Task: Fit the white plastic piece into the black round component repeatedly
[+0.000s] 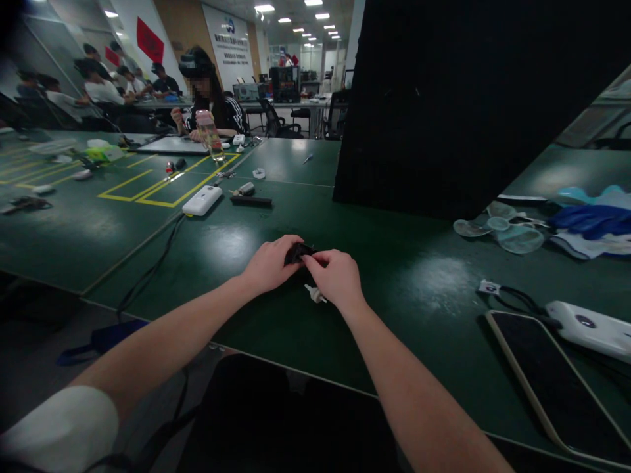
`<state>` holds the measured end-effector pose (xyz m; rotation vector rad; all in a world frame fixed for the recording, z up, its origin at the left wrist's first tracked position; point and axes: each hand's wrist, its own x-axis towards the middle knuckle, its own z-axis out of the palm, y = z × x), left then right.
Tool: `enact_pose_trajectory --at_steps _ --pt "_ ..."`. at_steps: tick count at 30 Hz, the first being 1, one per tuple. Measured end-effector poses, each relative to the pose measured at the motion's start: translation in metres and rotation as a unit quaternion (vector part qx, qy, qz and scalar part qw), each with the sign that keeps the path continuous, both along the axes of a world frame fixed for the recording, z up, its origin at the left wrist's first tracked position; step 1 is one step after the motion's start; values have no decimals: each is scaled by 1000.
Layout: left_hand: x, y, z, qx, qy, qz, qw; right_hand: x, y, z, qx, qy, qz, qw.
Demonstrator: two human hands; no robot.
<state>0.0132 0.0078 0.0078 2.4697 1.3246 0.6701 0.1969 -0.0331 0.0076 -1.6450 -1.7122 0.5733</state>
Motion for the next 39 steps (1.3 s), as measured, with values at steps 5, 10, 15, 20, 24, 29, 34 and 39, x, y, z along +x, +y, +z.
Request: enact_pose_trajectory --at_steps 5,10,15,20,24,29,34,39 --pt "0 1 -2 6 -3 -14 1000 -1 -3 2 104 -141 69 982" --pt "1 1 -2 -3 3 -19 1000 0 -4 4 147 -171 120 967" --pt "-1 0 -2 -7 -39 -9 999 -2 -6 7 150 -195 88 965" --pt "-2 -2 -2 -7 -54 13 998 8 -6 14 151 -193 -27 969" --pt "-4 -1 0 -14 -56 47 997 17 -8 19 35 -201 40 978" --pt "-7 2 -1 -23 -46 70 996 16 -12 17 -33 -227 189 955" --pt "-6 3 -1 -29 -40 78 996 22 -9 13 -40 -236 162 957" --pt "-4 -1 2 -50 -32 78 995 30 -8 14 62 -122 84 987"
